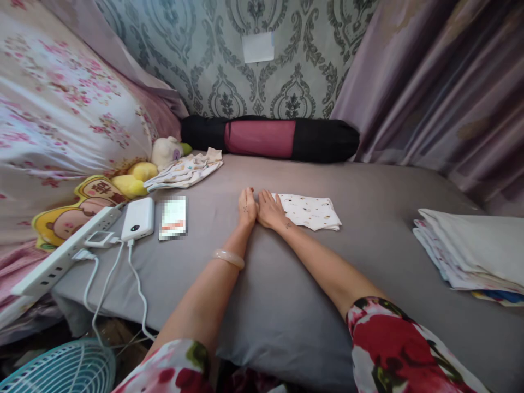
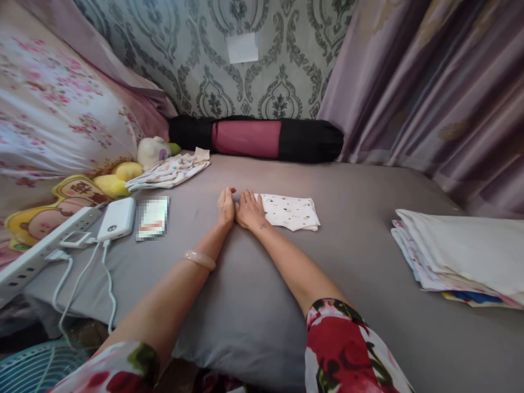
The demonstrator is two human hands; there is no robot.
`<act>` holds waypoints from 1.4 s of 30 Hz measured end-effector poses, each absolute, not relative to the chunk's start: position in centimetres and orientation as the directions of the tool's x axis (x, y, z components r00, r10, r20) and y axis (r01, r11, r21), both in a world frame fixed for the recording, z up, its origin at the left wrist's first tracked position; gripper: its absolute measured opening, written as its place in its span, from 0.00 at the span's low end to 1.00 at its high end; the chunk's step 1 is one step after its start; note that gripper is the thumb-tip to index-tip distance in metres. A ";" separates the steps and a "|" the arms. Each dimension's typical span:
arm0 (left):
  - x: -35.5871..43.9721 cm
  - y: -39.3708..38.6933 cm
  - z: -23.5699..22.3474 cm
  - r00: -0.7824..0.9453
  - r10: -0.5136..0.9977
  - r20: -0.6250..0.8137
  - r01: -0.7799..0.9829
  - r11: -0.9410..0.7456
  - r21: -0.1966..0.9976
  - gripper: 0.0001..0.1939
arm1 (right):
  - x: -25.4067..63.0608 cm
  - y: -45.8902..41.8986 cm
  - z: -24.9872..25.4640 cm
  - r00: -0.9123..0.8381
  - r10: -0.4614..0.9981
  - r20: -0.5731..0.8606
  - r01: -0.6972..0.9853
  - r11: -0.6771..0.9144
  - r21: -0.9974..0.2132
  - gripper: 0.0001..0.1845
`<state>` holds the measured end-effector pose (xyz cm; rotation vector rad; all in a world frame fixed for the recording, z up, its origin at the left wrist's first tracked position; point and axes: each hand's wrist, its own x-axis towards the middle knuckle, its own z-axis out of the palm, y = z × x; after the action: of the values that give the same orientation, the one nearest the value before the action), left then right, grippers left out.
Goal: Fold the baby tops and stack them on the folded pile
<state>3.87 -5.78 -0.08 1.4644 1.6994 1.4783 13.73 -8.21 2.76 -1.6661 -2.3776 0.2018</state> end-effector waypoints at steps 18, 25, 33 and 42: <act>4.6 -6.3 0.1 -0.068 0.922 0.381 0.636 -0.254 0.729 0.20 | 17.3 -8.9 2.9 -0.266 0.932 0.247 0.940 0.307 -0.146 0.27; 5.3 -7.1 -0.1 0.181 0.939 0.292 0.810 -0.311 0.497 0.24 | 18.4 -9.1 2.0 -0.235 0.950 0.204 0.953 0.267 -0.145 0.26; 5.8 -8.5 1.2 0.250 0.938 0.241 0.877 -0.325 0.353 0.20 | 19.3 -9.3 2.7 -0.200 0.965 0.170 0.957 0.229 -0.179 0.28; 6.2 -9.0 1.6 0.325 0.920 0.220 0.907 -0.369 0.202 0.26 | 20.8 -10.2 2.1 -0.089 0.981 0.171 0.975 0.121 -0.186 0.28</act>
<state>6.21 -9.02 1.63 2.5232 1.7397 0.4643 20.76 -10.16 2.07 -1.9290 -2.1476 0.0358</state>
